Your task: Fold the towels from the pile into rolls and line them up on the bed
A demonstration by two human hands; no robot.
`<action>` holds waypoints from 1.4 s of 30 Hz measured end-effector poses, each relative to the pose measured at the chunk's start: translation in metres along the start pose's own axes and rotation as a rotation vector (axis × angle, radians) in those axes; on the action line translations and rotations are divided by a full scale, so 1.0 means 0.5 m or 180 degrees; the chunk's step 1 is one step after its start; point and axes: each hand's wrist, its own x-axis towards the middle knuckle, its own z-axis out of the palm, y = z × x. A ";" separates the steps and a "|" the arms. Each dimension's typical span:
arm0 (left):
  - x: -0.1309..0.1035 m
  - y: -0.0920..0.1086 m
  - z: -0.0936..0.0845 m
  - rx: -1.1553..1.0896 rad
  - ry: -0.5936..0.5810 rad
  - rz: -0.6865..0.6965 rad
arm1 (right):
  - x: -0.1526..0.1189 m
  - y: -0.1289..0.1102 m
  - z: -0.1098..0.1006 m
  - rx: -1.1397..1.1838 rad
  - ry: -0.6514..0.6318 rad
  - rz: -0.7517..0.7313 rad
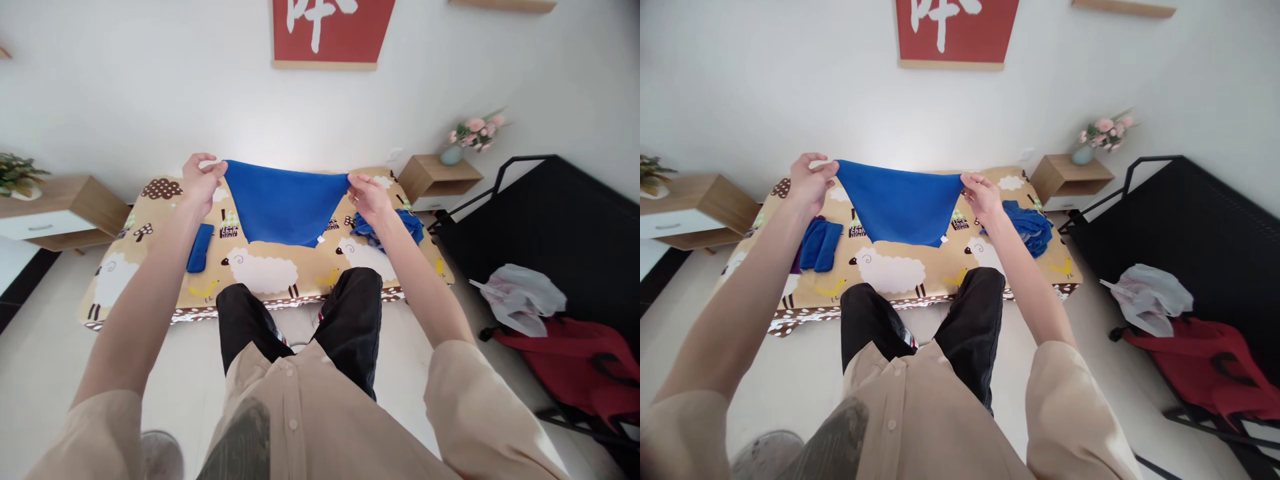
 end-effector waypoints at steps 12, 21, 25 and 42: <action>-0.105 -0.058 -0.079 0.0318 -0.0658 -0.0202 | -0.101 0.080 -0.071 0.0018 0.0109 0.0624; -0.109 -0.198 -0.102 0.0243 -0.0813 -0.1425 | -0.104 0.170 -0.099 -0.0034 0.0172 0.1547; -0.052 -0.287 -0.050 0.0004 -0.0689 -0.1635 | -0.012 0.254 -0.058 0.0038 0.0400 0.1605; 0.037 -0.547 -0.026 0.1063 -0.0383 0.0158 | 0.189 0.560 0.002 -0.0613 0.0925 -0.0379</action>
